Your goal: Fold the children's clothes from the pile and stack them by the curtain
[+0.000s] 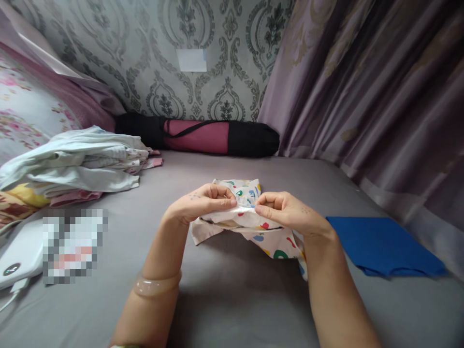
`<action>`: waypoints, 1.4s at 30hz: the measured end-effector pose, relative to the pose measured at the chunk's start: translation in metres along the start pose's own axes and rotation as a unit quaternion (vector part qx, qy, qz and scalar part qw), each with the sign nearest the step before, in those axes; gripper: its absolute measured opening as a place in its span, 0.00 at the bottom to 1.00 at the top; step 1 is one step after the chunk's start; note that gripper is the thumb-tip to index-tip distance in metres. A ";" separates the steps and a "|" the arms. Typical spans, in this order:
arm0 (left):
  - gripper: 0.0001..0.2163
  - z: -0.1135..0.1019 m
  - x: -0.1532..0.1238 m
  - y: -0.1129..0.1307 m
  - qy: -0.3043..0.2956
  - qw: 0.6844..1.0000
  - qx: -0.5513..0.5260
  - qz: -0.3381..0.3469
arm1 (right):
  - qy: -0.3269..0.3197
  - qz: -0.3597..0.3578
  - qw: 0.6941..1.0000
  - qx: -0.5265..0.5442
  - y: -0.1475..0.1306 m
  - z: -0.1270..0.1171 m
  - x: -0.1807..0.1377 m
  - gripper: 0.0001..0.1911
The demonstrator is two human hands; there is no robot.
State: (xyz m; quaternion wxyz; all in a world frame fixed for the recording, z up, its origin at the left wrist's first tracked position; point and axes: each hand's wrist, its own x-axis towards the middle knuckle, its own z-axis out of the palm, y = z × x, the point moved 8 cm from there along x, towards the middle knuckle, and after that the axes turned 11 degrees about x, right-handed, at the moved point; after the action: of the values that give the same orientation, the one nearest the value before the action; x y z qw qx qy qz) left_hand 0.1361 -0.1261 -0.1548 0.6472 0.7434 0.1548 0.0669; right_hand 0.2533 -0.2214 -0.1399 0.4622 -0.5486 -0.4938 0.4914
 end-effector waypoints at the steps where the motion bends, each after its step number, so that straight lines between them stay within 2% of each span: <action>1: 0.10 0.000 0.000 0.001 -0.001 1.000 0.007 0.006 | 0.015 -0.005 1.000 0.007 -0.002 -0.001 0.000 0.16; 5: 0.11 0.001 -0.002 0.006 0.004 1.000 0.024 0.012 | 0.065 -0.004 0.996 0.059 -0.002 -0.005 -0.001 0.16; 9: 0.12 0.002 -0.005 0.013 0.007 0.999 0.023 0.027 | 0.080 0.002 0.993 0.084 0.000 -0.006 -0.003 0.15; 15: 0.12 0.006 -0.008 0.019 0.006 0.999 0.031 0.012 | 0.088 0.004 0.994 0.063 -0.004 -0.006 -0.003 0.16; 21: 0.13 0.005 -0.003 0.014 0.013 0.997 0.076 0.007 | 0.099 0.004 0.994 0.049 0.002 -0.008 0.000 0.15; 30: 0.14 0.007 0.004 0.009 0.039 0.999 0.005 0.009 | 0.089 0.019 0.996 0.002 -0.001 -0.002 -0.001 0.17; 37: 0.17 0.008 0.010 0.011 0.076 0.995 0.067 0.014 | 0.095 0.002 0.995 -0.018 0.003 0.005 0.006 0.15; 42: 0.16 0.009 0.010 0.011 0.071 0.988 0.137 0.008 | 0.129 -0.008 0.991 -0.029 0.005 0.002 0.009 0.09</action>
State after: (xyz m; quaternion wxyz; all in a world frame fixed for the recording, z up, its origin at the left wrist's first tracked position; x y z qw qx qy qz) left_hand 0.1497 -0.1327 -0.1461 0.5260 0.8198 0.2017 0.1030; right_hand 0.2521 -0.2133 -0.1457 0.5094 -0.6168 -0.4487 0.3983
